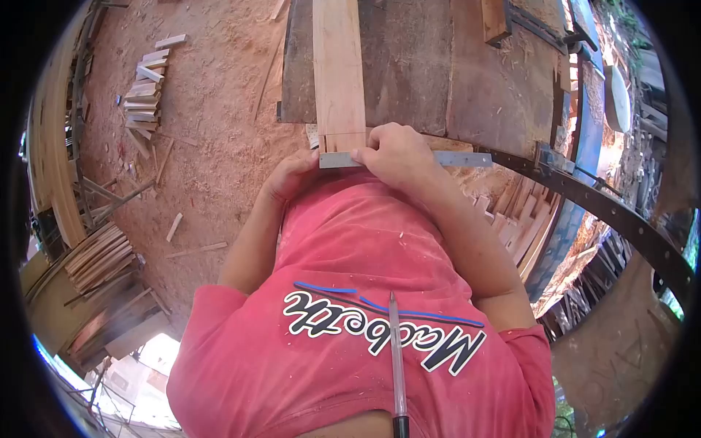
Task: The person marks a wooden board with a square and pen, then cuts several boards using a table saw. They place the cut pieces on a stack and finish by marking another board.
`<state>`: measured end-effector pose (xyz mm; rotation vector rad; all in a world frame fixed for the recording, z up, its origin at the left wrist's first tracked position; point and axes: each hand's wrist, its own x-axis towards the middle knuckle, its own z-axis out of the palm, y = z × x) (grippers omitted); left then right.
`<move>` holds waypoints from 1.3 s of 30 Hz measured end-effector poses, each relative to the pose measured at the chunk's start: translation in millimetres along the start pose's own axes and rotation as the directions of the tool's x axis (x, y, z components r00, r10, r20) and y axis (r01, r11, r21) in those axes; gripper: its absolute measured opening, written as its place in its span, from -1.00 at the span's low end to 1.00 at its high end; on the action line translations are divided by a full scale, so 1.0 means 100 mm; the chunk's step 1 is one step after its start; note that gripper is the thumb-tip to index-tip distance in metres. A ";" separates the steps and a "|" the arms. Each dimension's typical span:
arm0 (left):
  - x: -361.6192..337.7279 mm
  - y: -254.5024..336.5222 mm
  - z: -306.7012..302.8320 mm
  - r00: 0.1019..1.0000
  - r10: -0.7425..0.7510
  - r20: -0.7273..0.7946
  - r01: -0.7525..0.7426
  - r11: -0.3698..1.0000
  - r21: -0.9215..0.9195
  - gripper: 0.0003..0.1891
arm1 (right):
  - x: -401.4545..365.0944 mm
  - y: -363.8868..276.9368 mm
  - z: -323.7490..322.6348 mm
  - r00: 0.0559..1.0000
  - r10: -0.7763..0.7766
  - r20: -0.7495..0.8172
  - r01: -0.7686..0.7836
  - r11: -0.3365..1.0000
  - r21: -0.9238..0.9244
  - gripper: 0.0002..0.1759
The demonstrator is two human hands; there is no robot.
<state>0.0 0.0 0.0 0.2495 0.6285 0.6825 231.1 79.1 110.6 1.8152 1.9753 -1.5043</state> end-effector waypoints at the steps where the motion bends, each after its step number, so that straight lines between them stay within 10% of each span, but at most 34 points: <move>1: 0.01 0.00 -0.01 1.000 0.001 -0.010 -0.001 1.000 0.002 -0.47 | 0.01 0.00 0.00 1.000 -0.007 -0.002 0.007 1.000 -0.002 -0.60; 18: -0.04 0.13 0.00 0.999 0.002 -0.046 0.003 0.994 0.113 -0.51 | -0.03 0.01 0.01 1.000 -0.003 0.007 0.003 0.999 -0.033 -0.61; 20: -0.09 0.38 0.03 0.956 -0.003 -0.294 0.225 0.650 0.726 -0.57 | -0.07 0.12 0.04 0.980 -0.173 -0.098 0.174 0.985 0.001 -0.63; 22: -0.18 0.87 0.79 0.878 0.138 -0.458 0.462 0.006 0.887 -0.58 | -0.13 0.23 0.05 0.959 -0.231 -0.168 0.223 0.973 -0.063 -0.65; 23: -0.15 0.85 0.87 0.903 0.140 -0.406 0.413 -0.021 0.911 -0.58 | -0.18 0.24 0.01 0.938 -0.296 -0.182 0.276 0.953 -0.125 -0.68; 25: -0.07 0.78 0.95 0.908 0.415 -0.050 0.048 0.015 0.999 -0.61 | -0.31 0.15 -0.14 0.918 -0.322 -0.233 0.286 0.942 -0.175 -0.72; 31: 0.49 0.43 1.15 0.995 0.100 -0.006 -0.031 0.361 0.932 -0.55 | -0.48 0.10 -0.31 0.854 -0.354 -0.382 0.206 0.903 -0.377 -0.85; 33: 0.57 0.37 1.14 0.983 0.175 0.059 -0.104 0.263 0.959 -0.56 | -0.57 0.13 -0.36 0.827 -0.353 -0.436 0.187 0.906 -0.380 -0.87; 36: 0.67 0.39 1.24 0.944 0.307 0.121 -0.175 0.156 0.972 -0.56 | -0.80 0.20 -0.42 0.289 -0.572 -0.768 0.392 0.802 -0.450 -0.87; 37: 0.70 0.41 1.28 0.926 0.359 0.120 -0.181 0.140 0.973 -0.57 | -0.89 0.28 -0.40 0.269 -0.574 -0.774 0.382 0.801 -0.461 -0.87; 39: 0.75 0.41 1.41 0.898 0.406 0.172 -0.244 0.132 0.961 -0.57 | -1.01 0.46 -0.26 -0.089 -0.123 -0.988 0.393 0.907 -0.148 -0.74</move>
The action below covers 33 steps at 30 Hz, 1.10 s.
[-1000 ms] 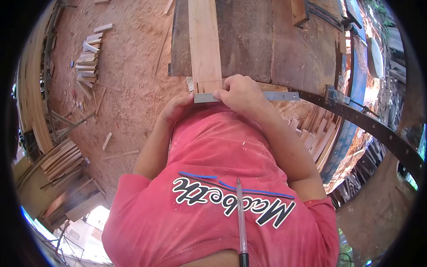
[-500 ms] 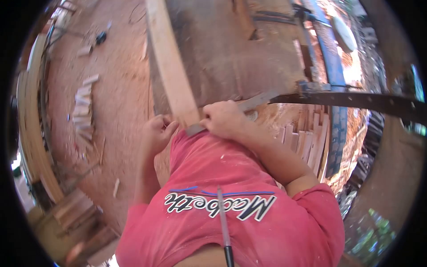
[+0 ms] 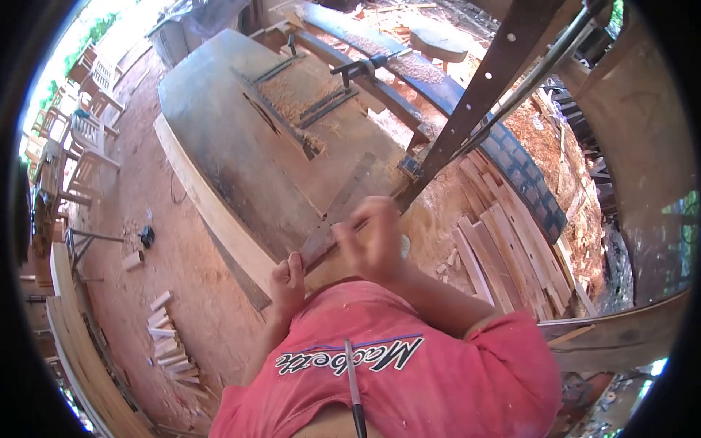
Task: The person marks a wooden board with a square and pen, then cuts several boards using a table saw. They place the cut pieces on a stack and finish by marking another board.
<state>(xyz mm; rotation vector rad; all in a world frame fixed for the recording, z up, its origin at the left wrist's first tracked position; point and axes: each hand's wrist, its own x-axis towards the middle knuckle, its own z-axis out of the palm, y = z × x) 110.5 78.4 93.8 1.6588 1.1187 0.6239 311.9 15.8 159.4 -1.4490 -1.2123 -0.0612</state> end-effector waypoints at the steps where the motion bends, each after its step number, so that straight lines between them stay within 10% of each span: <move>1: 0.04 0.03 0.03 0.998 0.069 -0.016 -0.069 0.998 0.017 -0.58 | -0.05 0.07 -0.01 1.000 -0.015 -0.021 0.015 1.000 -0.008 -0.74; 3: 0.15 0.02 0.17 0.984 0.179 -0.006 -0.179 0.983 0.043 -0.60 | -0.07 0.21 -0.12 0.740 0.670 0.053 -0.584 0.601 0.546 -0.76; 9: 0.41 0.23 0.57 0.755 0.655 0.041 -0.656 0.752 0.061 -0.58 | 0.19 0.03 -0.25 0.838 0.532 0.118 -0.460 0.576 0.676 -0.81; 14: 0.51 0.46 0.62 0.789 0.578 0.208 -0.585 0.811 -0.034 -0.66 | 0.49 -0.23 -0.36 0.903 0.392 0.177 -0.355 0.448 0.821 -0.80; 16: 0.61 0.64 0.69 0.631 0.764 0.136 -0.754 0.645 -0.120 -0.68 | 0.81 -0.29 -0.68 0.928 0.371 0.004 -0.233 0.574 0.785 -0.55; 20: 0.70 0.22 0.40 0.857 0.350 0.378 -0.428 0.892 0.145 -0.65 | 1.85 -0.32 -1.72 0.922 0.168 -0.348 0.084 0.792 0.605 -0.59; 25: 0.61 -0.17 -0.05 0.851 -0.152 0.503 -0.314 0.621 0.719 -0.35 | 3.10 0.04 -2.49 0.835 0.107 -0.540 -0.080 0.994 0.074 -0.72; 33: 0.49 -0.28 -0.17 0.839 -0.330 0.433 -0.198 0.557 0.807 -0.34 | 3.72 0.52 -2.72 0.745 -0.061 -0.664 -0.083 0.980 -0.183 -0.69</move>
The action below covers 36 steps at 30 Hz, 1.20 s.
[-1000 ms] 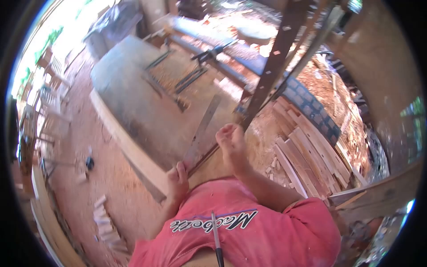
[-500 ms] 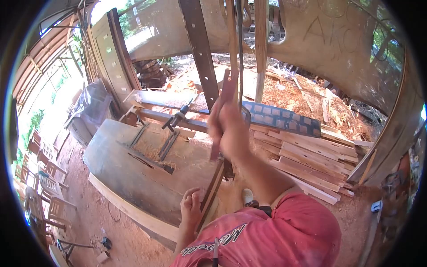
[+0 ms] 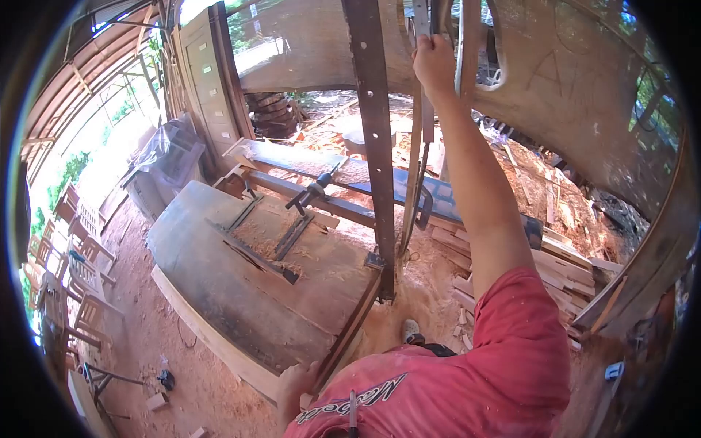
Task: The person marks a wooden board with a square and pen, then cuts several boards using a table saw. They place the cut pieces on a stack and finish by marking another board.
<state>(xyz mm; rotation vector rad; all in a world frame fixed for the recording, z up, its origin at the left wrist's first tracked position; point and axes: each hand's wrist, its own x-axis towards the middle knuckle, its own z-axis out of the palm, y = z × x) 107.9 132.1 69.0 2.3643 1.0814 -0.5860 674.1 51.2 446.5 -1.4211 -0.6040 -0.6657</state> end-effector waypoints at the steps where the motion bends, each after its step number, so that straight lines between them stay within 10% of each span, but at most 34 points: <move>1: -0.04 -0.02 -0.01 1.000 -0.024 -0.001 0.024 0.999 -0.022 -0.34 | 0.00 0.00 0.01 1.000 0.006 0.005 -0.006 1.000 0.005 -0.69; 6: 0.09 -0.23 0.18 0.996 0.073 -0.045 -0.076 0.995 -0.067 -0.38 | 0.15 0.50 -0.02 0.991 -0.126 -0.054 0.096 0.920 -0.380 -0.57; 9: 0.08 -0.18 0.03 0.983 0.007 -0.181 -0.045 0.977 -0.207 -0.49 | -0.31 0.37 -0.37 0.990 0.079 0.117 0.003 0.817 -0.577 -0.34; 11: 0.05 -0.13 -0.16 0.985 -0.107 -0.134 0.047 0.920 -0.389 -0.49 | -0.61 0.73 -0.81 0.993 0.102 0.063 -0.076 0.941 -0.331 -0.50; 13: 0.20 -0.25 -0.09 0.958 -0.134 -0.253 -0.029 0.833 -0.553 -0.52 | -1.51 0.06 -0.77 0.886 -0.254 -0.387 0.266 0.964 -0.025 -0.66; 14: 0.33 -0.38 0.05 0.927 -0.167 -0.336 -0.086 0.777 -0.624 -0.55 | -1.90 -0.03 -0.71 0.674 -0.616 -0.408 0.501 0.787 -0.360 -0.72; 15: 0.34 -0.33 -0.09 0.933 -0.192 -0.305 -0.099 0.678 -0.728 -0.57 | -2.33 -0.21 -0.54 0.811 -0.446 -0.377 0.584 0.631 0.510 -0.75; 16: 0.40 -0.27 -0.27 0.936 -0.213 -0.279 -0.114 0.568 -0.815 -0.59 | -2.83 -0.37 -0.24 0.852 -0.479 -0.211 0.500 0.625 0.599 -0.79; 17: 0.55 -0.29 -0.31 0.938 -0.242 -0.249 -0.097 0.505 -0.858 -0.57 | -3.01 -0.17 -0.43 0.747 -0.485 0.454 0.452 0.872 0.187 -0.72; 19: 0.95 -0.30 -0.40 0.936 -0.284 -0.206 -0.055 0.461 -0.886 -0.52 | -3.66 -0.03 0.30 0.802 -0.011 0.597 -0.237 0.912 0.335 -0.40; 21: 1.34 -0.25 -0.56 0.933 -0.300 -0.197 -0.056 0.419 -0.906 -0.46 | -3.71 0.02 0.73 0.366 0.522 0.770 -0.793 0.608 -0.035 -0.34; 24: 1.68 0.00 -0.88 0.925 -0.346 -0.159 -0.062 0.274 -0.960 -0.32 | -3.83 0.73 1.31 0.405 0.604 0.686 -0.816 0.578 -0.028 -0.42; 29: 2.04 0.26 -1.28 0.963 -0.266 -0.041 0.131 0.597 -0.791 -0.19 | -3.58 1.17 2.11 0.232 0.776 0.586 -0.934 0.346 -0.088 -0.50; 36: 2.11 0.34 -1.36 0.935 -0.352 0.036 0.245 0.570 -0.784 -0.17 | -3.65 1.49 2.82 0.249 0.874 0.418 -0.953 0.298 -0.056 -0.52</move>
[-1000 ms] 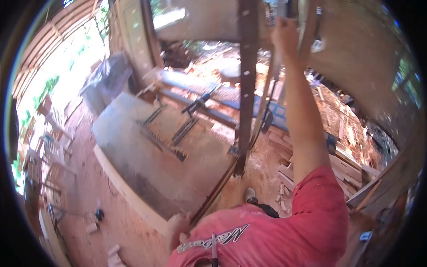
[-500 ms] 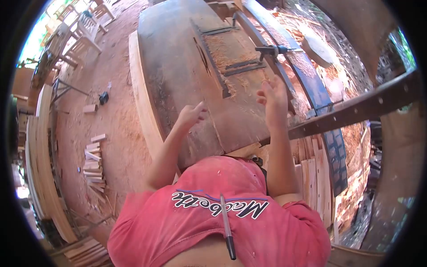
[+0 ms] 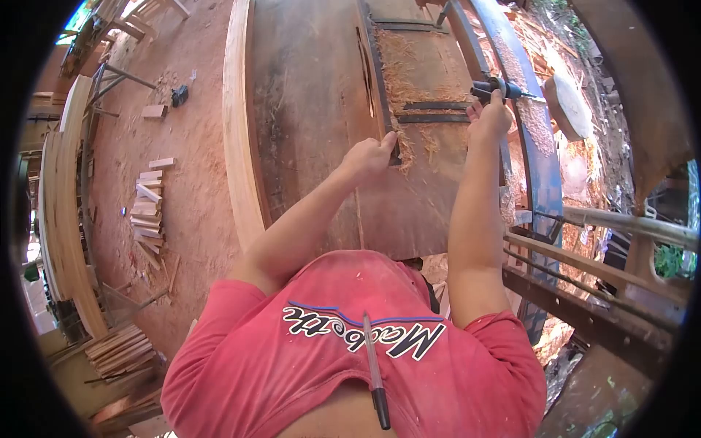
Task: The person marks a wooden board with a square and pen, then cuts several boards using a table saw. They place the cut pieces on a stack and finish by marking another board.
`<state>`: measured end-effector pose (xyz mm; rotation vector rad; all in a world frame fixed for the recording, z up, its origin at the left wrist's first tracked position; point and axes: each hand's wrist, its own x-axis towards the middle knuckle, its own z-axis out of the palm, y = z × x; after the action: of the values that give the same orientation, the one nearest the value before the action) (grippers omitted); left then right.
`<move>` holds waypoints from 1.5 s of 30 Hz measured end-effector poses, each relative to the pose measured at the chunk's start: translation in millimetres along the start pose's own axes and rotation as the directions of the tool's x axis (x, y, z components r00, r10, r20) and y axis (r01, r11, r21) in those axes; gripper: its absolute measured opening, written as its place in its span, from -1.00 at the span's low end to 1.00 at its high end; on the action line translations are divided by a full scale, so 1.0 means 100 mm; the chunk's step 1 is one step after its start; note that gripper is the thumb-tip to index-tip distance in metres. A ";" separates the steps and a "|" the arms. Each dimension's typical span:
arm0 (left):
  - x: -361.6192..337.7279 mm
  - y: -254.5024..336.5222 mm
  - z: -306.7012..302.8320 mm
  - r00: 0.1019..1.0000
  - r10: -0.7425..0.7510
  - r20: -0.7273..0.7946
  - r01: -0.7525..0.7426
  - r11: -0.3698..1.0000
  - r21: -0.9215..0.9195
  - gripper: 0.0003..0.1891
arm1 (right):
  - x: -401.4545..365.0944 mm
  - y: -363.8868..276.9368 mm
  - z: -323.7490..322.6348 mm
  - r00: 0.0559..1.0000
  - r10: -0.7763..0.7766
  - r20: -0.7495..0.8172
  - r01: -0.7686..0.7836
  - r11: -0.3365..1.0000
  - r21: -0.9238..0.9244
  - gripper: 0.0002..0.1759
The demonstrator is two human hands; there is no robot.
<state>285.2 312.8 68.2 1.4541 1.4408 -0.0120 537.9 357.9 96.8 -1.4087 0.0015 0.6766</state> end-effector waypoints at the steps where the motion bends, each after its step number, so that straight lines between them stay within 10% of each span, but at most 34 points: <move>1: 0.05 -0.04 0.03 0.999 0.047 -0.009 -0.048 0.998 -0.039 -0.18 | 0.09 0.04 0.07 0.999 -0.019 -0.047 0.020 1.000 0.022 -0.61; 5: 0.19 -0.16 0.09 0.993 0.116 -0.035 -0.119 0.986 -0.114 -0.25 | 0.50 0.19 0.19 0.997 -0.058 -0.050 0.068 0.972 0.224 -0.56; 16: 0.17 -0.16 -0.02 0.989 0.134 0.054 -0.130 0.989 -0.075 -0.25 | 0.64 0.43 0.29 0.998 -0.064 0.017 0.065 0.997 -0.031 -0.69; 45: 0.18 -0.12 -0.05 0.992 0.121 0.046 -0.118 0.991 -0.056 -0.23 | 0.44 0.42 -0.27 0.993 0.058 0.100 -0.061 0.998 0.032 -0.60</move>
<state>278.8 326.1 51.7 1.4844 1.3029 0.0643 565.8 353.0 37.0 -1.3450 -0.0224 0.7917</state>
